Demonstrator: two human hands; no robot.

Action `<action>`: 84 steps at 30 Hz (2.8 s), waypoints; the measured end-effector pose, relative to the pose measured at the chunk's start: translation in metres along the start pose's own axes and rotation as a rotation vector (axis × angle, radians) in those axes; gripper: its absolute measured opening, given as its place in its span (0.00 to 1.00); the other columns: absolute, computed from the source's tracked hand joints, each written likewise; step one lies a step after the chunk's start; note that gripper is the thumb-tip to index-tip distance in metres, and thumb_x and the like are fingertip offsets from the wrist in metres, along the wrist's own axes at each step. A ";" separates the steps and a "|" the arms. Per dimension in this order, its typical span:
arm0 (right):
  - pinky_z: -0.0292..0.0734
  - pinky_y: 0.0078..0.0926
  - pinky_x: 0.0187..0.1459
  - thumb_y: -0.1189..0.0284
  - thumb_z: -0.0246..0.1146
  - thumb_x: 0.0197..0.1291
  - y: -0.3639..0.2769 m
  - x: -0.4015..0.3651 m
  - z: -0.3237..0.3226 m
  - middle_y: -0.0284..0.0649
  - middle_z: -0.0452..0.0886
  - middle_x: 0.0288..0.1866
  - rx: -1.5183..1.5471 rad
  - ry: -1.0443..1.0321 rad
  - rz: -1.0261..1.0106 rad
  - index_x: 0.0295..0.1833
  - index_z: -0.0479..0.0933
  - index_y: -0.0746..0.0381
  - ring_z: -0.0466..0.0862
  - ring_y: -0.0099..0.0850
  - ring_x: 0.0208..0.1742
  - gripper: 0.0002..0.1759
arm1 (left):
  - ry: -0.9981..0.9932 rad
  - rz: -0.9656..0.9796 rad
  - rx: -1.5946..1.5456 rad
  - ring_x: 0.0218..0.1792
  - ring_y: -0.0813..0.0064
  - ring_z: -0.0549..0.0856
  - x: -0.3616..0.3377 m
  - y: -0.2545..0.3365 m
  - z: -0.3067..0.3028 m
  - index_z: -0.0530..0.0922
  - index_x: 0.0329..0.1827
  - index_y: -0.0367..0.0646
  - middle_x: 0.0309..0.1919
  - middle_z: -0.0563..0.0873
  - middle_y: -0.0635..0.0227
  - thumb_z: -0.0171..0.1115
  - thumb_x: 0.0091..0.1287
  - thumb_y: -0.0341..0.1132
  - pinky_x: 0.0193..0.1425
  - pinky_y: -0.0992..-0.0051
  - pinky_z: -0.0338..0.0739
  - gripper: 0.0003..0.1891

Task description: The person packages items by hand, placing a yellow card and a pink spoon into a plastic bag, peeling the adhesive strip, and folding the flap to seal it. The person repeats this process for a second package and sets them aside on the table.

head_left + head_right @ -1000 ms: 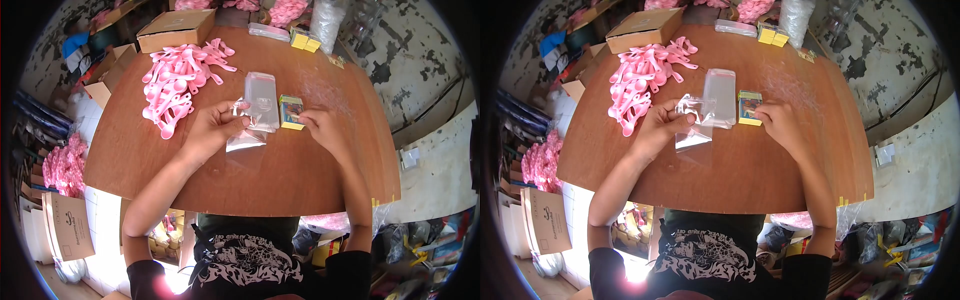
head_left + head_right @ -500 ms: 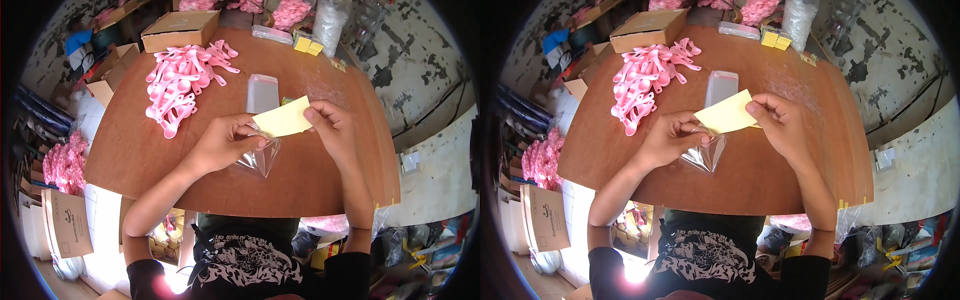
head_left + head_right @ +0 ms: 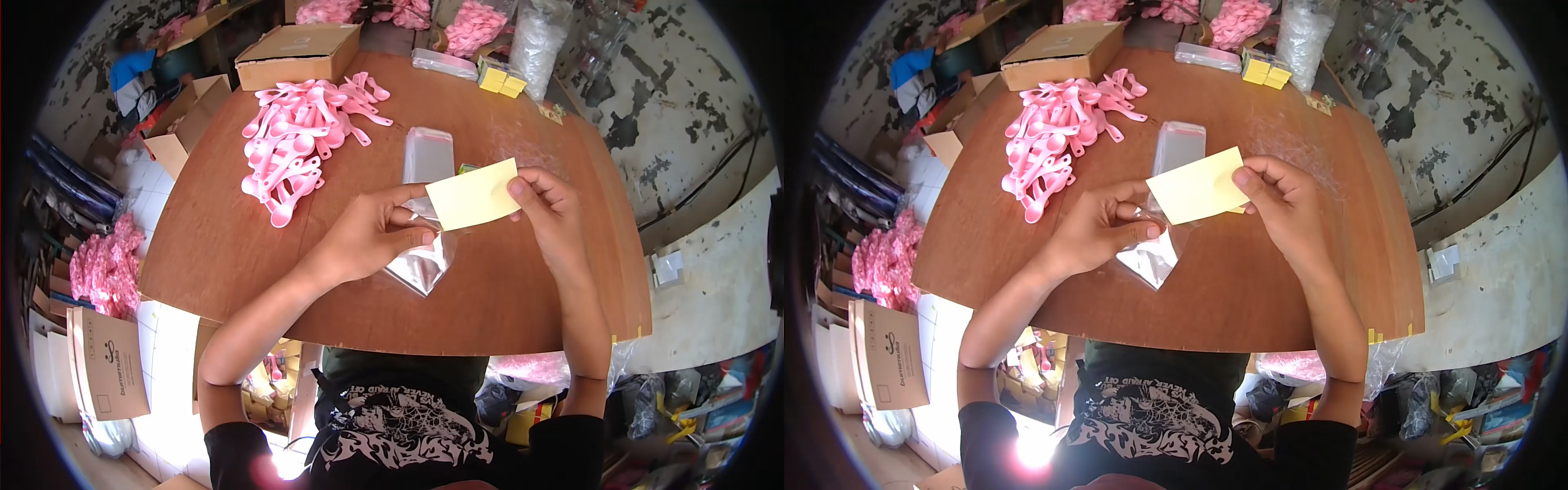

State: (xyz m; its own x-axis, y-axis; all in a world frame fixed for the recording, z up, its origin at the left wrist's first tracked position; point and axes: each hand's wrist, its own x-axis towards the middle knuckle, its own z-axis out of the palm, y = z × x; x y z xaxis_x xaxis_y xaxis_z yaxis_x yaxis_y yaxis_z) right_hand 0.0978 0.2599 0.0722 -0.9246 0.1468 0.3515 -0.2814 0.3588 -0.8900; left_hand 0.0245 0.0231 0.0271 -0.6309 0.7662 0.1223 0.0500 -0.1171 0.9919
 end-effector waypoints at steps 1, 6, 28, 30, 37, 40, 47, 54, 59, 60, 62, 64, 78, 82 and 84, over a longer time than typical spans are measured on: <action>0.71 0.15 0.31 0.67 0.65 0.66 0.000 0.000 0.001 0.31 0.83 0.31 0.036 0.040 -0.009 0.43 0.82 0.65 0.76 0.15 0.30 0.12 | -0.003 0.002 0.002 0.44 0.83 0.84 0.000 0.001 0.001 0.67 0.68 0.31 0.45 0.88 0.60 0.65 0.65 0.24 0.49 0.81 0.78 0.28; 0.72 0.15 0.32 0.67 0.64 0.66 0.002 0.000 0.002 0.31 0.83 0.32 0.045 0.002 0.033 0.43 0.82 0.65 0.76 0.15 0.31 0.11 | -0.011 0.089 -0.006 0.44 0.82 0.85 0.000 0.002 0.005 0.64 0.70 0.30 0.43 0.88 0.62 0.63 0.67 0.24 0.49 0.82 0.78 0.29; 0.74 0.16 0.36 0.78 0.68 0.60 -0.018 -0.016 0.023 0.38 0.83 0.42 -0.278 -0.174 -0.359 0.40 0.83 0.65 0.81 0.20 0.41 0.04 | -0.019 0.120 0.181 0.40 0.88 0.82 0.008 0.023 0.016 0.68 0.68 0.28 0.42 0.89 0.62 0.63 0.69 0.28 0.43 0.82 0.77 0.26; 0.75 0.17 0.39 0.78 0.67 0.60 -0.012 -0.014 0.021 0.38 0.82 0.44 -0.229 -0.208 -0.329 0.42 0.83 0.66 0.81 0.21 0.43 0.05 | 0.034 0.097 0.255 0.40 0.88 0.82 0.010 0.026 0.016 0.71 0.65 0.28 0.42 0.89 0.62 0.63 0.70 0.29 0.42 0.82 0.77 0.23; 0.80 0.24 0.52 0.76 0.63 0.65 -0.017 -0.016 0.018 0.39 0.81 0.47 0.110 -0.414 0.111 0.50 0.79 0.70 0.82 0.26 0.47 0.11 | 0.052 0.323 0.281 0.42 0.86 0.82 0.016 0.019 0.021 0.79 0.58 0.32 0.43 0.89 0.61 0.60 0.71 0.29 0.46 0.81 0.79 0.15; 0.81 0.24 0.50 0.75 0.62 0.66 -0.011 -0.017 0.021 0.38 0.82 0.46 0.087 -0.564 0.169 0.49 0.80 0.70 0.82 0.25 0.46 0.10 | 0.022 0.230 0.271 0.44 0.83 0.83 0.017 0.016 0.025 0.80 0.57 0.35 0.45 0.88 0.61 0.59 0.71 0.28 0.49 0.79 0.79 0.14; 0.75 0.17 0.44 0.73 0.62 0.67 0.003 -0.006 0.031 0.33 0.84 0.43 0.029 -0.625 0.096 0.52 0.79 0.68 0.80 0.17 0.43 0.12 | 0.084 0.394 0.391 0.46 0.76 0.85 0.000 0.013 0.012 0.72 0.66 0.36 0.39 0.88 0.60 0.71 0.62 0.32 0.51 0.72 0.80 0.29; 0.72 0.19 0.29 0.67 0.65 0.63 0.062 0.097 0.052 0.34 0.84 0.25 -0.299 -0.271 -0.061 0.38 0.84 0.67 0.79 0.18 0.27 0.13 | -0.098 -0.220 0.527 0.34 0.65 0.87 -0.012 0.006 -0.027 0.73 0.64 0.37 0.37 0.87 0.53 0.70 0.58 0.30 0.41 0.68 0.80 0.29; 0.76 0.32 0.31 0.64 0.66 0.58 0.126 0.180 0.109 0.44 0.85 0.27 -0.592 -0.140 -0.329 0.34 0.85 0.62 0.85 0.34 0.26 0.11 | -0.159 -0.146 0.431 0.32 0.80 0.82 -0.011 -0.013 -0.040 0.72 0.68 0.44 0.35 0.86 0.68 0.70 0.61 0.30 0.36 0.76 0.77 0.30; 0.78 0.35 0.33 0.64 0.67 0.56 0.134 0.190 0.120 0.45 0.85 0.29 -0.633 -0.187 -0.302 0.33 0.85 0.61 0.85 0.38 0.29 0.11 | -0.156 -0.098 0.399 0.31 0.81 0.81 -0.011 -0.017 -0.041 0.72 0.68 0.44 0.34 0.85 0.68 0.70 0.61 0.30 0.36 0.76 0.76 0.30; 0.80 0.39 0.39 0.60 0.69 0.53 0.135 0.200 0.144 0.46 0.86 0.30 -0.725 -0.252 -0.204 0.31 0.85 0.59 0.87 0.42 0.35 0.13 | -0.151 -0.054 0.367 0.31 0.81 0.81 -0.011 -0.013 -0.042 0.72 0.68 0.44 0.34 0.85 0.68 0.70 0.61 0.30 0.36 0.76 0.76 0.31; 0.80 0.39 0.41 0.59 0.70 0.51 0.131 0.201 0.158 0.48 0.86 0.32 -0.815 -0.288 -0.124 0.34 0.86 0.61 0.87 0.43 0.36 0.15 | -0.150 -0.049 0.420 0.31 0.83 0.80 -0.012 -0.005 -0.043 0.72 0.68 0.44 0.32 0.85 0.69 0.71 0.61 0.31 0.35 0.76 0.75 0.31; 0.77 0.24 0.33 0.68 0.66 0.61 0.084 0.151 0.086 0.40 0.84 0.27 -0.248 0.128 -0.221 0.42 0.83 0.65 0.83 0.26 0.28 0.11 | -0.055 -0.131 0.299 0.29 0.87 0.80 -0.011 -0.014 -0.050 0.73 0.65 0.40 0.30 0.85 0.71 0.70 0.61 0.30 0.31 0.79 0.74 0.28; 0.75 0.17 0.32 0.69 0.61 0.69 0.033 0.105 0.026 0.31 0.81 0.32 0.055 0.252 -0.194 0.48 0.82 0.66 0.80 0.19 0.31 0.12 | -0.027 -0.130 0.284 0.30 0.87 0.80 -0.010 -0.013 -0.051 0.74 0.64 0.38 0.33 0.85 0.72 0.70 0.61 0.28 0.33 0.79 0.75 0.27; 0.74 0.15 0.32 0.69 0.62 0.68 0.018 0.084 0.004 0.32 0.81 0.32 0.299 0.099 -0.115 0.49 0.81 0.67 0.79 0.18 0.31 0.12 | -0.017 -0.085 0.320 0.31 0.87 0.80 -0.010 -0.010 -0.049 0.73 0.64 0.38 0.33 0.85 0.72 0.70 0.61 0.28 0.33 0.79 0.75 0.27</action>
State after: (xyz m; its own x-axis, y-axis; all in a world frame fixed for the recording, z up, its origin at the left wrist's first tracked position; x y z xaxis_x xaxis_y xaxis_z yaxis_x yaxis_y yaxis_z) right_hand 0.0136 0.2752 0.0844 -0.8570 0.2151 0.4683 -0.4591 0.0940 -0.8834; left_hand -0.0070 -0.0143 0.0138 -0.6303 0.7755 0.0363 0.2404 0.1505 0.9590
